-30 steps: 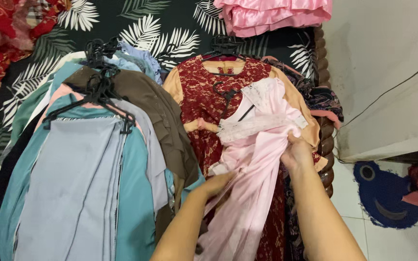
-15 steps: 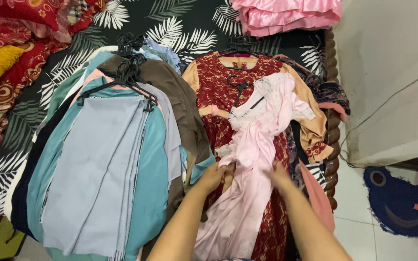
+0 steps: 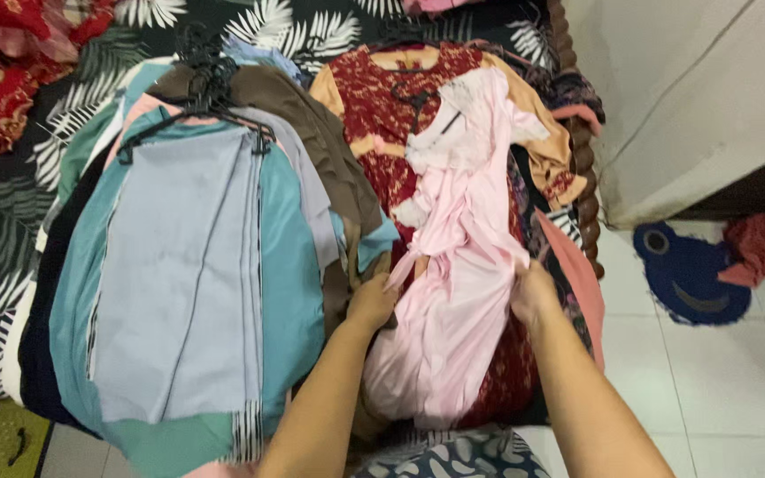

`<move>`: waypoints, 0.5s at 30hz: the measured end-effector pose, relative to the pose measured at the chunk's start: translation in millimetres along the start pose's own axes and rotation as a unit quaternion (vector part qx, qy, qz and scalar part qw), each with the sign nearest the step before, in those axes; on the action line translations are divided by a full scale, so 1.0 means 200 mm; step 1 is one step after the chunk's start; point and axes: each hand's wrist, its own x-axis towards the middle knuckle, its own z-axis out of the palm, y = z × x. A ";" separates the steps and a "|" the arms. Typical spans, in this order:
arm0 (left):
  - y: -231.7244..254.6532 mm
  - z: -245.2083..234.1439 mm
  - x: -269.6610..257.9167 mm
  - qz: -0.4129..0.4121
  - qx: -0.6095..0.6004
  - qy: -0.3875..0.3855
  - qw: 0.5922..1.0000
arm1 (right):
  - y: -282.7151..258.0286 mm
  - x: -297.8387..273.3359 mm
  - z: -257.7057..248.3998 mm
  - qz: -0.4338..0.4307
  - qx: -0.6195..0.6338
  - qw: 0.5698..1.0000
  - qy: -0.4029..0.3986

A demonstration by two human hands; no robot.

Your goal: The person takes a pink garment and a red garment from a bed, places them on hangers, and hangs them in a closet with other clothing items.

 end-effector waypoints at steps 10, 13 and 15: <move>-0.02 0.06 -0.10 0.077 -0.070 0.053 0.993 | -0.34 -0.15 0.14 -0.167 -0.143 0.975 0.042; -0.08 0.16 -0.08 0.057 -0.054 0.061 0.995 | -0.17 -0.05 0.05 -0.243 -0.241 0.940 -0.001; -0.11 0.20 -0.08 0.027 -0.043 0.057 0.997 | -0.06 -0.10 0.01 -0.211 -0.301 0.929 0.026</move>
